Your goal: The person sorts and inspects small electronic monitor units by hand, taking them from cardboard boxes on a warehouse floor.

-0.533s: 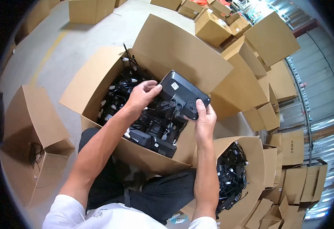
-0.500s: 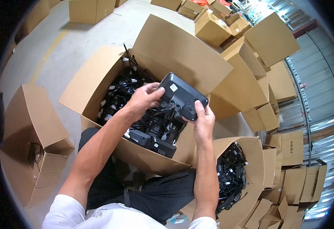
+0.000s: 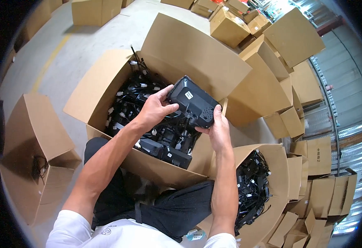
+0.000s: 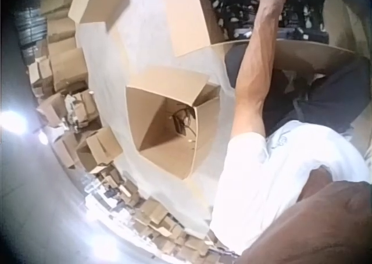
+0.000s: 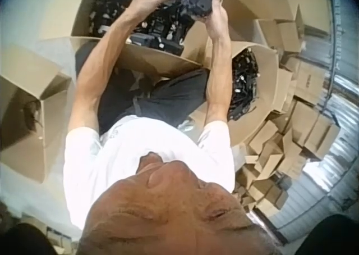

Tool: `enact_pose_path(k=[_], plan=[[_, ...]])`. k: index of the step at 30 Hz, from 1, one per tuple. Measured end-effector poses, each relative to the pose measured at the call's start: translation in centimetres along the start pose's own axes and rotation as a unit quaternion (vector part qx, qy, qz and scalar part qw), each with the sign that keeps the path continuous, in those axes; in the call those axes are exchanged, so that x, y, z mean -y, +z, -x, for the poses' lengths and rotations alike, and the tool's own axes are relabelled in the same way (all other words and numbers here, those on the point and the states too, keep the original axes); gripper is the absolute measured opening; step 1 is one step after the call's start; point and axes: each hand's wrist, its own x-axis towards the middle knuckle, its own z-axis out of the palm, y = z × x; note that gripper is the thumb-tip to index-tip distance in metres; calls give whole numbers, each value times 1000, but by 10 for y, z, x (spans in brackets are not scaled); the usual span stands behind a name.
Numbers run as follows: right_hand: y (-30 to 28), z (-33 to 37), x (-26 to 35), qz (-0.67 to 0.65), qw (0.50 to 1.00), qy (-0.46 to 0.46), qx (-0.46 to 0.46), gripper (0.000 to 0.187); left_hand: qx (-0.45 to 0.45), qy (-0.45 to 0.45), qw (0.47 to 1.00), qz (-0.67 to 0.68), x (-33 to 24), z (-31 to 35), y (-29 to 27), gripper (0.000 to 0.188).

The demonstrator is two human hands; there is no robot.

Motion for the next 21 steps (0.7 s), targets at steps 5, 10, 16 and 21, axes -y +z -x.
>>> enact_pose_path(k=[5,10,16,21], plan=[[-1,2,-4,7,1000,16,0,71,-25,-23,999,-30,-5,4,7,73],[1,2,-4,47,998,-34,7,58,-49,-11,998,27,-1,3,8,53],[-8,10,32,105,985,-134,-21,52,-76,176,939,-286,-26,-8,-2,68],[10,14,26,227,948,-219,43,60,209,12,935,-286,-28,4,-6,64]])
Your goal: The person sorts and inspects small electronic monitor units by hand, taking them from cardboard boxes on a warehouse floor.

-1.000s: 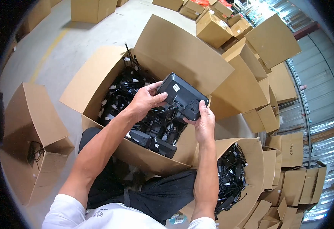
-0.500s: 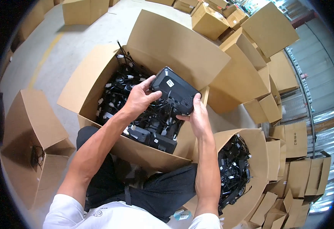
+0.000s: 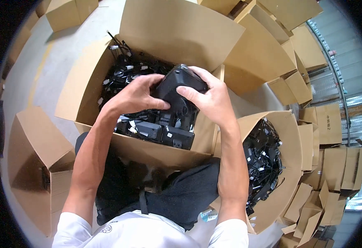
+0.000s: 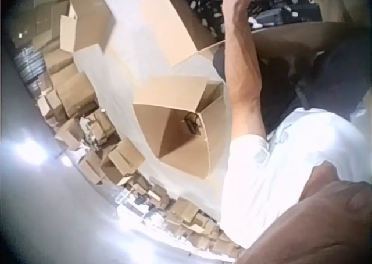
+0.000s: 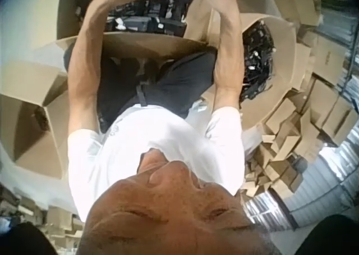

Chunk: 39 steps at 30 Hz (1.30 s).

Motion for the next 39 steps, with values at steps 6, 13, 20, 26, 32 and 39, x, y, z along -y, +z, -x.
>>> enact_pose_path(k=[6,13,20,26,32,39], plan=[[-16,-9,-33,10,987,-75,-143,100,-90,-71,982,151,-10,-15,15,57],[21,5,-13,111,973,-62,-195,54,-315,-110,881,336,26,-19,1,45],[39,-15,-58,-355,907,202,101,88,-160,-98,931,312,6,-3,15,44],[-4,-37,-79,-609,754,175,-172,28,-87,-189,921,328,13,-7,40,47],[-21,-42,-122,-228,901,202,-309,12,-1,-363,903,229,76,-9,91,44],[-28,-28,-145,135,924,312,-173,63,93,-446,870,191,130,-33,140,37]])
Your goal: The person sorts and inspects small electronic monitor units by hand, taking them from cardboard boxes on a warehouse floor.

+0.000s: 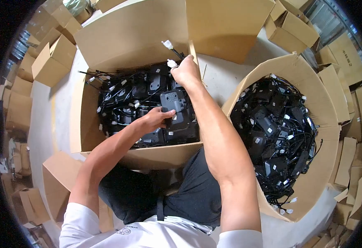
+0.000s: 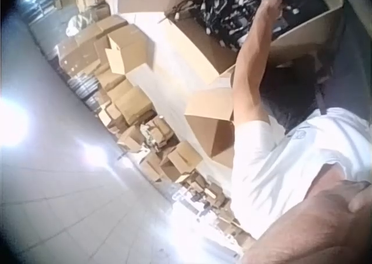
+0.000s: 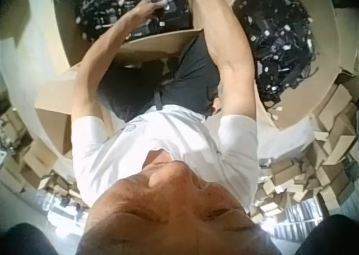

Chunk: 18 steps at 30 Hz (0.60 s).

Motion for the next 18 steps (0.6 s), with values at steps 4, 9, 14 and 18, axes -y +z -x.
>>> enact_pose_path(k=[4,9,14,18], plan=[[1,3,4,38,996,-29,-71,71,8,-21,1000,-16,4,-40,13,40],[7,7,10,61,993,-69,-73,69,-43,-13,999,-21,21,-67,7,51],[4,-6,-26,91,986,-108,-91,42,10,-7,998,-55,14,-65,34,51],[14,13,18,153,981,-106,-45,35,-8,39,997,-71,38,-81,-12,55]])
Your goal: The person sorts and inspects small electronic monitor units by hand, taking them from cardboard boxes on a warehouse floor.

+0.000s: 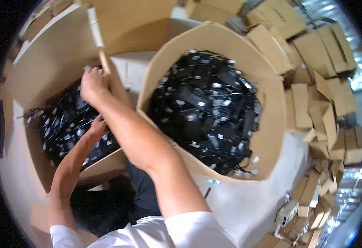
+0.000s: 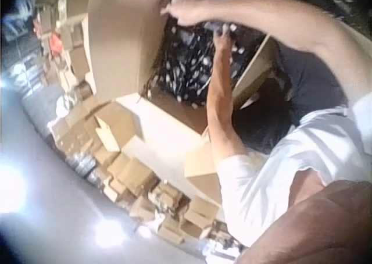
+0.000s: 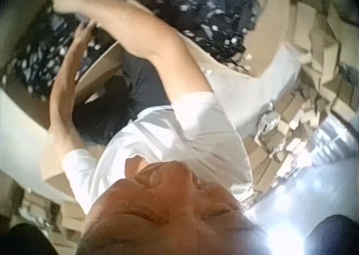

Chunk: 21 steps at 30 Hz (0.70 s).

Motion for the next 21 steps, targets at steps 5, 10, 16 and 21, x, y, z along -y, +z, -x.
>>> enact_pose_path(k=[5,10,16,21], plan=[[-9,11,-8,-32,998,-18,-48,45,-97,16,984,-147,-11,0,24,63],[-72,12,-32,-48,992,-119,-18,39,-98,96,966,-217,-19,18,-9,43],[-227,99,-208,65,994,-51,-69,49,-38,170,862,-475,-48,120,-41,32],[-297,272,-455,229,913,338,-12,60,-87,236,885,-391,-44,217,28,23]])
